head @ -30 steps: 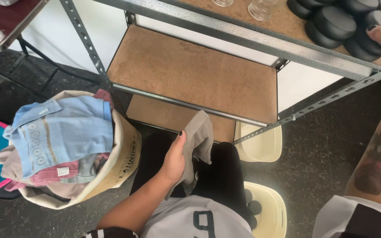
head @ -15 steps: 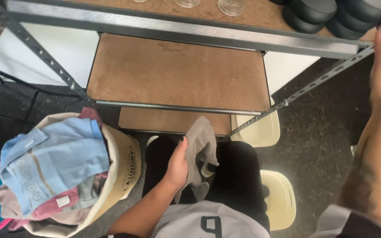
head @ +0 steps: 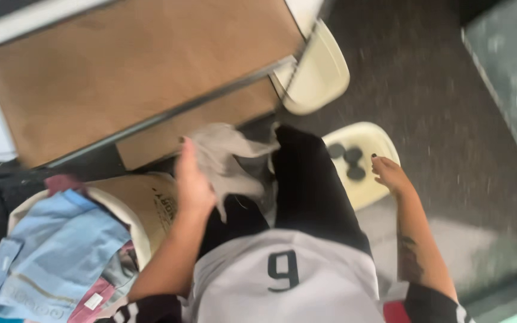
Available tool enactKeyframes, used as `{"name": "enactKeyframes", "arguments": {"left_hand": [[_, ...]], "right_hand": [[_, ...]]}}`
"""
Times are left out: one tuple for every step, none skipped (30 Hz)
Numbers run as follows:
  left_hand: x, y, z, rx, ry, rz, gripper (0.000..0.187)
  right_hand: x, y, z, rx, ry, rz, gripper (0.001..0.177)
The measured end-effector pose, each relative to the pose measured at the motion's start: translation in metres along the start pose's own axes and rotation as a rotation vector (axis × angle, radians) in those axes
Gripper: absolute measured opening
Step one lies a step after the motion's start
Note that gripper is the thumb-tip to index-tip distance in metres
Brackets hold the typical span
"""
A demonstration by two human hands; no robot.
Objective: The person picks up black stones one by one, wipes each one with a cloth, and places them into a basket on the floor.
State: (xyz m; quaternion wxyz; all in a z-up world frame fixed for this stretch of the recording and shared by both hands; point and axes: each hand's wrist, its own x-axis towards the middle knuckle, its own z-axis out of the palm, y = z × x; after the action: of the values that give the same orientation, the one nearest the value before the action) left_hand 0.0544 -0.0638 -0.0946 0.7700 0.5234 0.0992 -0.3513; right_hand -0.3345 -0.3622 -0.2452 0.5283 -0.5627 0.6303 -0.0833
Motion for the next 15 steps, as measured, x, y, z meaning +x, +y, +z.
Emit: {"name": "enactKeyframes", "arguments": {"left_hand": [[0.02,-0.011,-0.019,0.228,0.039,0.115,0.052],[0.006,0.001,0.001,0.255,0.04,0.084,0.052],[-0.007,0.013,0.021,0.445,0.075,0.14,0.064],[-0.019,0.027,0.04,0.625,0.11,0.21,0.079],[-0.023,0.024,0.045,0.642,0.11,0.193,0.079],[-0.026,0.025,0.052,0.654,0.146,0.174,0.079],[-0.028,0.026,0.06,0.666,0.182,0.156,0.08],[-0.032,0.023,0.076,0.69,0.185,0.149,0.08],[-0.036,0.019,0.093,0.607,0.116,0.203,0.074],[-0.037,0.013,0.112,0.521,0.038,0.252,0.069],[-0.026,0.002,0.111,0.545,0.032,0.242,0.069],[-0.013,-0.009,0.112,0.55,0.003,0.259,0.066],[0.002,-0.021,0.112,0.556,-0.026,0.276,0.064],[0.005,-0.03,0.128,0.582,-0.035,0.26,0.064],[0.01,-0.039,0.142,0.609,-0.02,0.27,0.065]], "right_hand": [[0.01,0.041,-0.007,-0.031,-0.01,0.082,0.052],[0.009,0.065,-0.011,-0.025,-0.007,0.123,0.052],[0.007,0.087,-0.013,-0.01,0.0,0.208,0.055],[0.012,0.106,-0.013,0.002,0.003,0.277,0.059],[0.021,0.138,-0.014,0.004,0.0,0.3,0.059],[0.035,0.167,-0.01,0.038,0.014,0.346,0.064],[0.048,0.194,-0.005,0.07,0.027,0.392,0.07],[0.054,0.208,0.004,0.081,0.017,0.413,0.07],[0.061,0.221,0.013,0.166,0.047,0.428,0.067],[0.067,0.233,0.02,0.253,0.087,0.445,0.065],[0.073,0.24,0.032,0.266,0.086,0.467,0.065],[0.078,0.247,0.043,0.247,0.042,0.452,0.063],[0.084,0.254,0.055,0.229,-0.003,0.436,0.06],[0.088,0.263,0.067,0.244,-0.002,0.464,0.06],[0.092,0.271,0.081,0.318,0.0,0.451,0.051]]}}
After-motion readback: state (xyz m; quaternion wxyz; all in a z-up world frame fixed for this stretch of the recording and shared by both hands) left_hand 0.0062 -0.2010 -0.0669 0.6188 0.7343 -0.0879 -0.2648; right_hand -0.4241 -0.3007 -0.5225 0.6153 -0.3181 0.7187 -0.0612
